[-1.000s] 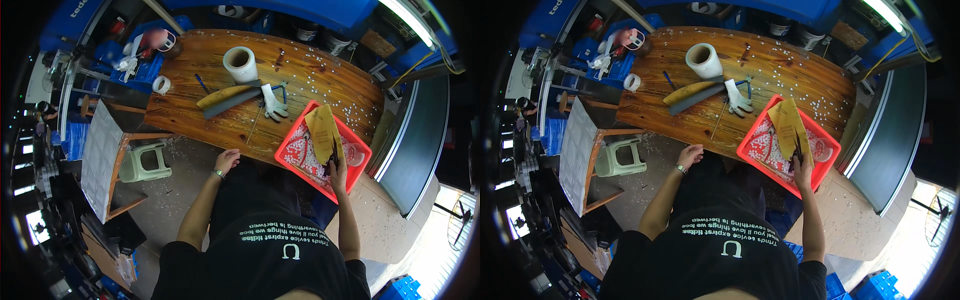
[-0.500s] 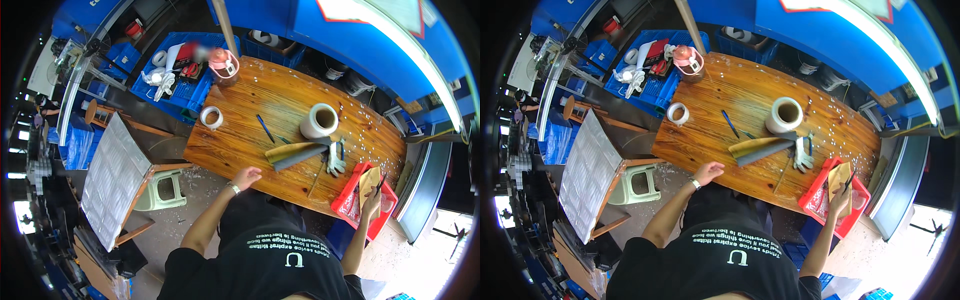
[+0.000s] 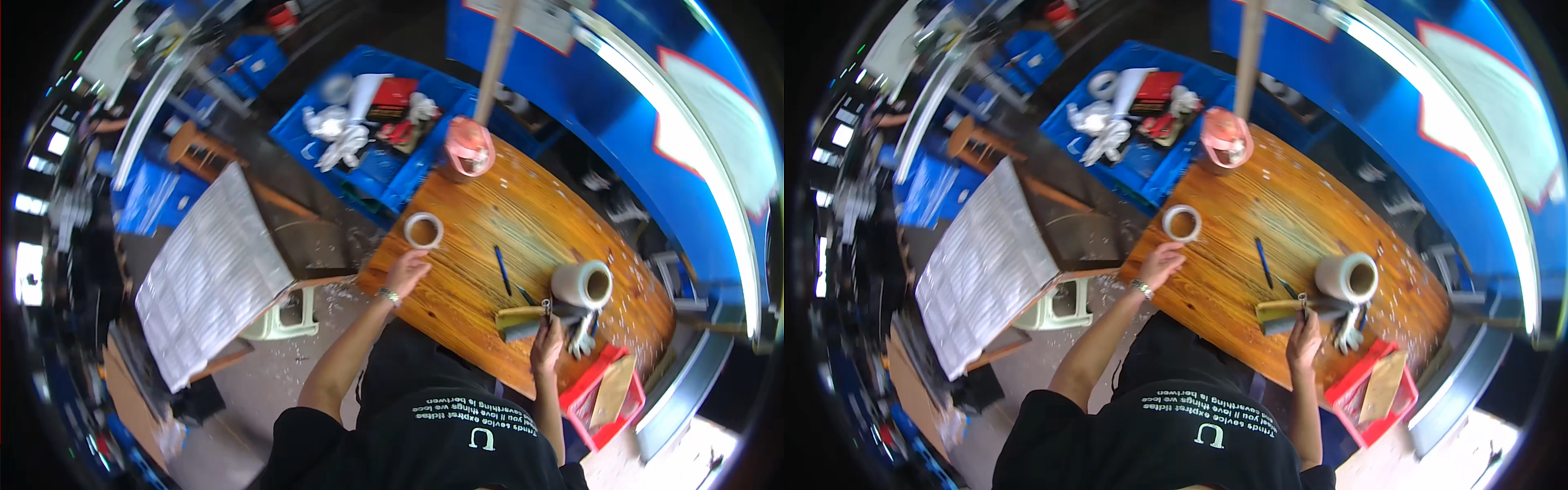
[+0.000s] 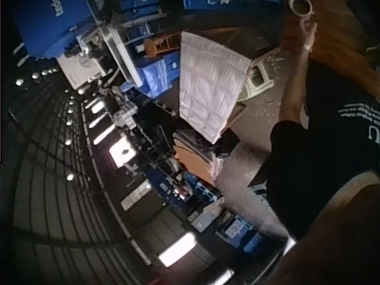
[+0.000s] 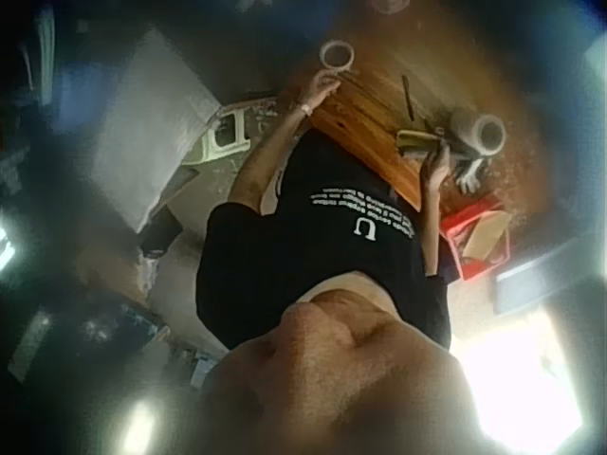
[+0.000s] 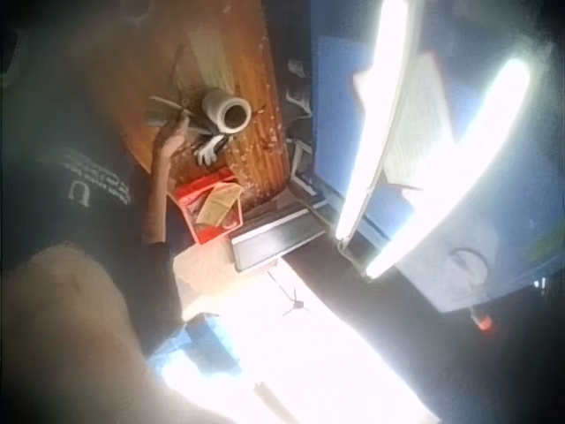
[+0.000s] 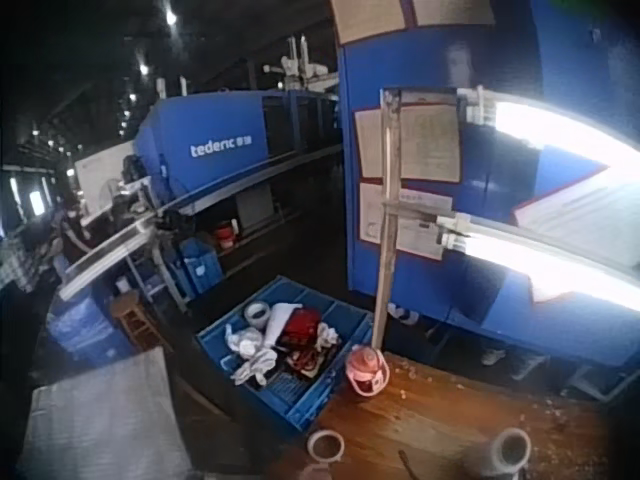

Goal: Sweep debris off the floor using a broom and dustpan.

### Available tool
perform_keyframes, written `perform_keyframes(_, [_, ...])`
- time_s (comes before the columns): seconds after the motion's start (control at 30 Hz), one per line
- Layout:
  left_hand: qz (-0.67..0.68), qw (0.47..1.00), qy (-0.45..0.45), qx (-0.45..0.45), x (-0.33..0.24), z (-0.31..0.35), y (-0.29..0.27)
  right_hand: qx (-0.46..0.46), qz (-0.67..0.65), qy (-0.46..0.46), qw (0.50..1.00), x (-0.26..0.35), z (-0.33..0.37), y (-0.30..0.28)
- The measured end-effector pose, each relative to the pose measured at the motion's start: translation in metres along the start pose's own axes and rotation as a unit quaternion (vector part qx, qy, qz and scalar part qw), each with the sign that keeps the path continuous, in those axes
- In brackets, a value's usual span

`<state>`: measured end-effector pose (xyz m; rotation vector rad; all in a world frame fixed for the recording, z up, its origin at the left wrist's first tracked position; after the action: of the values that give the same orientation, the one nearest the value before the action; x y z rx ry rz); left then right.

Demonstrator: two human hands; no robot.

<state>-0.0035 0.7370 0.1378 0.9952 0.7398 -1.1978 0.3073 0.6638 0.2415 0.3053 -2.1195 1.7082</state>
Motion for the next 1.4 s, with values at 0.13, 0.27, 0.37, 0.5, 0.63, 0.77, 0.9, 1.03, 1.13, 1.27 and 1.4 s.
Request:
perform_keyframes(0.13, [-0.173, 0.972, 0.160, 0.010, -0.058, 0.019, 0.012, 0.060, -0.037, -0.010, 0.997, 0.023, -0.029, 0.077])
perform_keyframes(0.27, [-0.371, 0.847, -0.091, 0.369, 0.013, 0.062, 0.005, 0.230, -0.345, 0.200, 0.888, 0.028, -0.042, 0.151])
perform_keyframes(0.37, [-0.375, 0.860, -0.111, 0.327, 0.010, 0.051, -0.018, 0.336, -0.431, 0.247, 0.800, 0.081, -0.058, 0.159])
perform_keyframes(0.5, [-0.223, 0.970, -0.022, 0.093, -0.019, -0.010, -0.074, 0.405, -0.427, 0.182, 0.787, 0.174, -0.107, 0.189])
perform_keyframes(0.63, [-0.191, 0.976, 0.032, 0.103, -0.053, -0.056, -0.100, 0.341, -0.471, 0.232, 0.780, 0.240, -0.179, 0.235])
perform_keyframes(0.77, [-0.214, 0.964, 0.077, 0.136, -0.075, -0.085, -0.111, 0.226, -0.433, 0.345, 0.801, 0.232, -0.240, 0.298])
perform_keyframes(0.9, [-0.214, 0.961, 0.071, 0.158, -0.077, -0.102, -0.127, 0.202, -0.245, 0.288, 0.903, 0.215, -0.265, 0.319])
perform_keyframes(1.03, [-0.206, 0.962, 0.026, 0.178, -0.074, -0.115, -0.148, 0.229, -0.061, 0.119, 0.964, 0.247, -0.266, 0.314])
perform_keyframes(1.13, [-0.165, 0.969, 0.007, 0.183, -0.072, -0.122, -0.151, 0.013, -0.024, 0.100, 0.995, 0.259, -0.264, 0.293])
perform_keyframes(1.27, [-0.211, 0.956, 0.055, 0.198, -0.088, -0.135, -0.140, 0.074, -0.001, 0.212, 0.975, 0.261, -0.271, 0.288])
perform_keyframes(1.4, [-0.281, 0.933, 0.143, 0.174, -0.127, -0.169, -0.113, -0.006, -0.026, 0.184, 0.983, 0.221, -0.287, 0.300])
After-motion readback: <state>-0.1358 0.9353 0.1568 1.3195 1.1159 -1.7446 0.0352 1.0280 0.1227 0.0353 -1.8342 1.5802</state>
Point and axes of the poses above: each hand's wrist, its own z-axis away from the middle knuckle, its own y-axis out of the palm, x = y × z, the point moved 7 cm from there along -z, towards the middle knuckle, and after that the axes turned 14 degrees about z, right-handed, at the moved point
